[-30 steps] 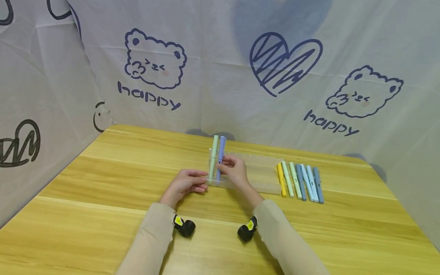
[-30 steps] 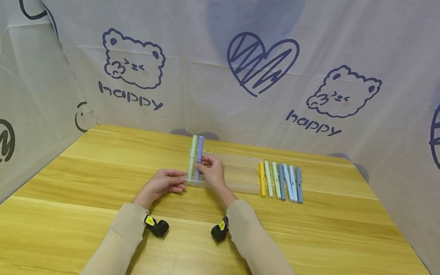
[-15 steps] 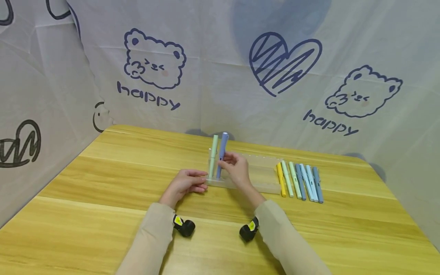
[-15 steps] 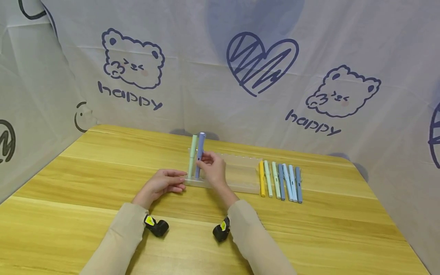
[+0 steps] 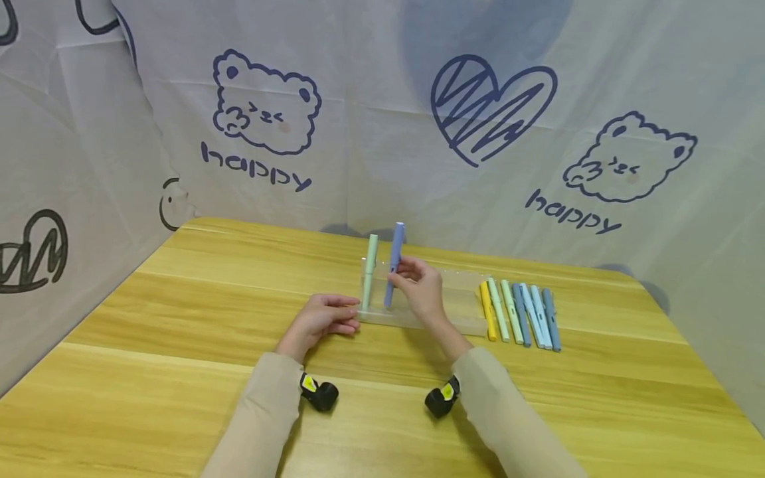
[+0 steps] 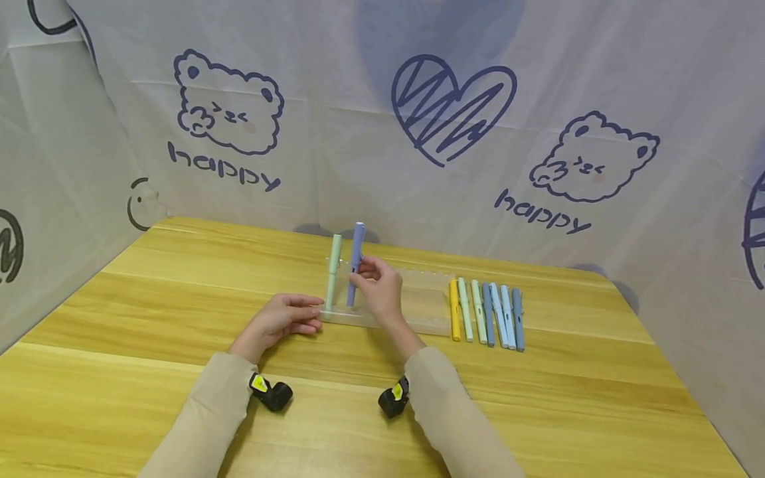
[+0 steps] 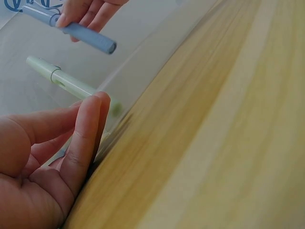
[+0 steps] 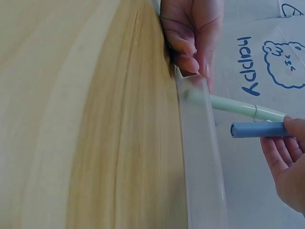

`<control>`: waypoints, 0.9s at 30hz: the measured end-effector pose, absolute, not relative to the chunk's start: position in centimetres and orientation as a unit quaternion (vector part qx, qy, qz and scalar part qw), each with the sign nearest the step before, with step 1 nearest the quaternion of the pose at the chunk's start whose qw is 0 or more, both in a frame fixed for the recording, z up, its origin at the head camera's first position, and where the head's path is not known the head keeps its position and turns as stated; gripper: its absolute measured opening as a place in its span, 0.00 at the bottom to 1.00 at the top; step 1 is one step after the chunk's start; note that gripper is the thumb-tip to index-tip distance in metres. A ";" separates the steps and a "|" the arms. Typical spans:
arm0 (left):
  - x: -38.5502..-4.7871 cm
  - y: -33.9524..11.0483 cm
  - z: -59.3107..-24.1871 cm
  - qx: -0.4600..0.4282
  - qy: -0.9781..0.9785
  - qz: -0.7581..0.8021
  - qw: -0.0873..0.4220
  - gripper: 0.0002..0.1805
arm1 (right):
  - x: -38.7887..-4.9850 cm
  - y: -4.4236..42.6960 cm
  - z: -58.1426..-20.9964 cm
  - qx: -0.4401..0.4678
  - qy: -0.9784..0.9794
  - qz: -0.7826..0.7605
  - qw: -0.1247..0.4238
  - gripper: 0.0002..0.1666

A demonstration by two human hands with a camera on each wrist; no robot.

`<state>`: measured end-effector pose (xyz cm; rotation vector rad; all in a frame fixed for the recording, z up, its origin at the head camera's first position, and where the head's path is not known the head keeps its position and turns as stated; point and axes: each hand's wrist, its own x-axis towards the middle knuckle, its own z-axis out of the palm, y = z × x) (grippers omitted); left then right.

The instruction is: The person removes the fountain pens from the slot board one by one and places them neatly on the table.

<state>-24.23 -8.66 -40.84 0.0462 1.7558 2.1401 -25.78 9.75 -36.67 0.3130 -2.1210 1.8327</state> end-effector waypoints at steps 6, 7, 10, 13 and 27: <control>-24.2 -8.7 -40.8 0.021 0.623 0.760 0.185 0.19 | -25.5 10.8 -36.7 0.092 -0.728 0.661 0.157 0.21; -24.1 -8.7 -40.8 0.022 0.623 0.760 0.185 0.19 | -25.4 10.9 -36.7 0.090 -0.724 0.667 0.152 0.23; -24.1 -8.7 -40.8 0.021 0.621 0.761 0.185 0.19 | -25.3 11.5 -36.7 0.089 -0.719 0.674 0.145 0.25; -24.1 -8.7 -40.7 0.018 0.622 0.760 0.186 0.19 | -25.2 12.1 -36.7 0.098 -0.712 0.680 0.146 0.25; -24.1 -8.6 -40.6 0.008 0.627 0.757 0.186 0.19 | -24.5 14.7 -36.4 0.088 -0.718 0.676 0.141 0.22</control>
